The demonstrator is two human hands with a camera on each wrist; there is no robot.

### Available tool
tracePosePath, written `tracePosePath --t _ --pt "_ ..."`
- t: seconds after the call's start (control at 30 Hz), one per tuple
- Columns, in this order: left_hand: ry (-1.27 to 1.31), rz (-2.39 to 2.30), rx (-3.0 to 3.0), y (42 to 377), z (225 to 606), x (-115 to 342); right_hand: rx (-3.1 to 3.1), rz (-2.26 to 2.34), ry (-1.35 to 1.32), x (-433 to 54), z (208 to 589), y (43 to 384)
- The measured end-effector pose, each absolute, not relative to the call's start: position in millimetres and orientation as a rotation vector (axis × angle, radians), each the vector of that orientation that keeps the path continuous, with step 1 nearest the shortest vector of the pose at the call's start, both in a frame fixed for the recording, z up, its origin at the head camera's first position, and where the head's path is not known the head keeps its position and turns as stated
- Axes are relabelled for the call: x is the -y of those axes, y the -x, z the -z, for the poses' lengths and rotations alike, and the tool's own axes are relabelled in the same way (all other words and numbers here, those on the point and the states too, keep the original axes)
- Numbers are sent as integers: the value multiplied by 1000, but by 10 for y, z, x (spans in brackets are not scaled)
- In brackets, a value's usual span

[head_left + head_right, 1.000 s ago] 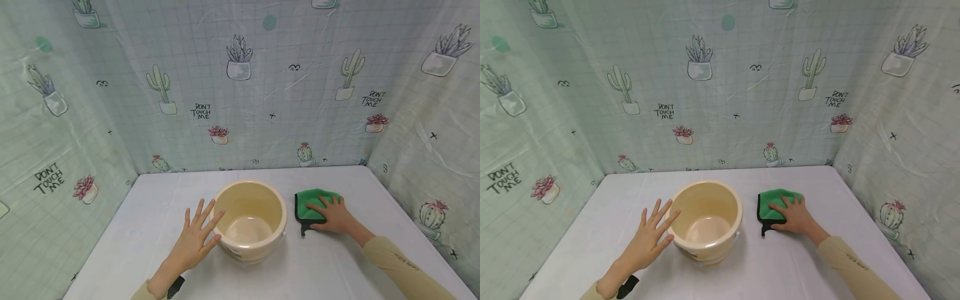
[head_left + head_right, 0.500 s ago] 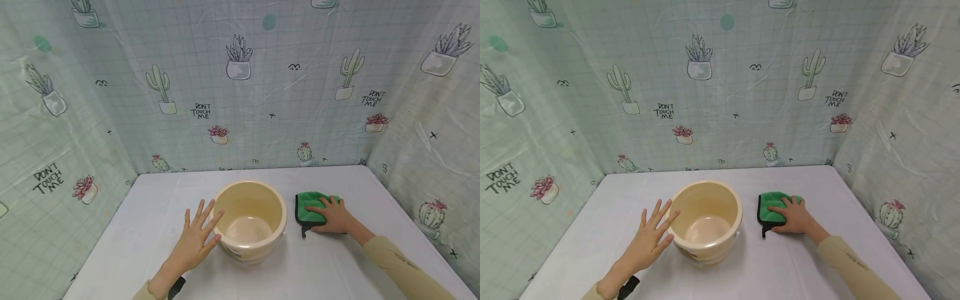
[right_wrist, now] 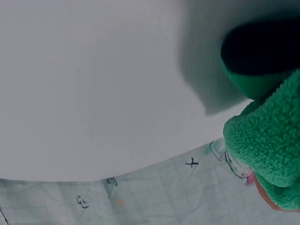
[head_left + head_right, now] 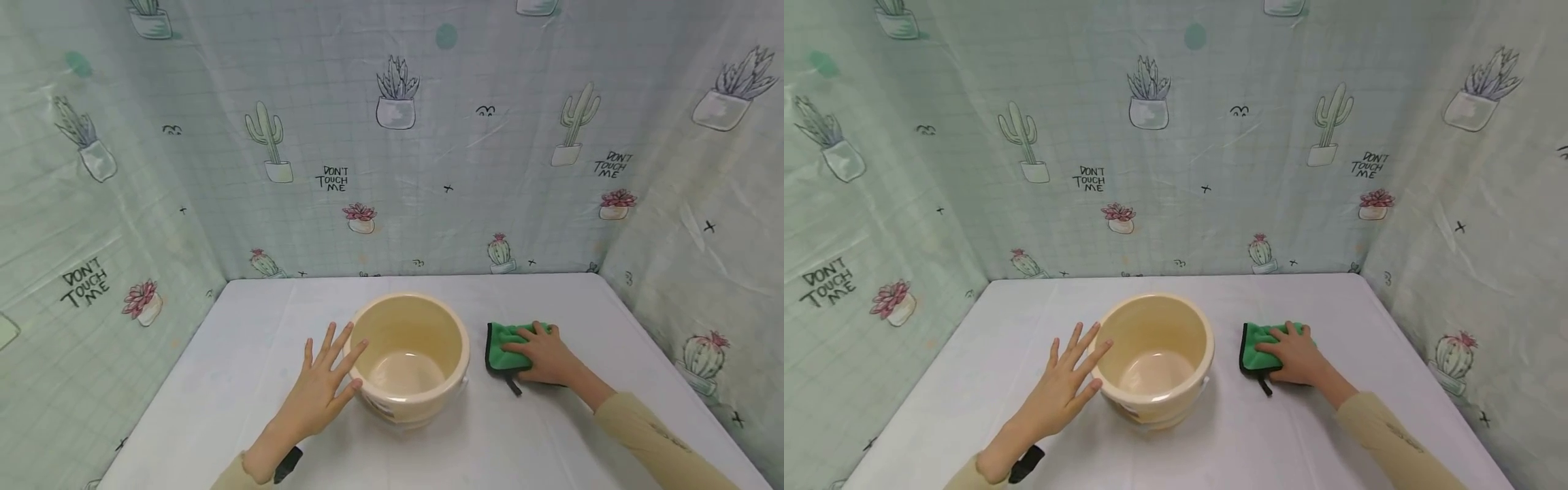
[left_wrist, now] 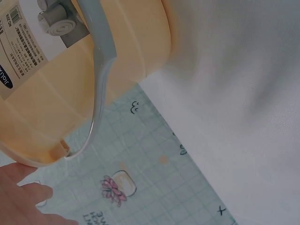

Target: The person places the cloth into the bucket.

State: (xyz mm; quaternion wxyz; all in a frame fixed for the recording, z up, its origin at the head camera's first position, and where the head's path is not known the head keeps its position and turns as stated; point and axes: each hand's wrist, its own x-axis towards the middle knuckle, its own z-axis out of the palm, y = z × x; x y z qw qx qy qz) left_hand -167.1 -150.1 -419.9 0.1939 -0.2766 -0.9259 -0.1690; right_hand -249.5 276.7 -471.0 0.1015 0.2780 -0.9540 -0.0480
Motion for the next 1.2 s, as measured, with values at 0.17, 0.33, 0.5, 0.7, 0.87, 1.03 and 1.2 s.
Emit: tracePosePath --t 0.17,0.33,0.5,0.7,0.87,1.03,1.2 --pt "782 467 2600 1662 4202 1504 2742 176 -875 -2794 4562 2442" --pt "789 457 2608 1671 4201 1486 2710 195 -881 -2847 4347 2419" --pt "784 449 2628 1662 4216 1479 2662 199 -867 -2886 4143 2426" --pt "771 432 2617 1662 4198 1510 2494 167 -936 -2821 3842 2475" --pt "768 417 2609 1667 4187 1520 2381 151 -1011 -2734 3567 2492" --pt "765 395 2612 1675 4181 1522 2269 153 -1061 -2648 3274 2478" --pt "772 397 2616 1678 4186 1517 2213 138 -1096 -2523 3010 2452"
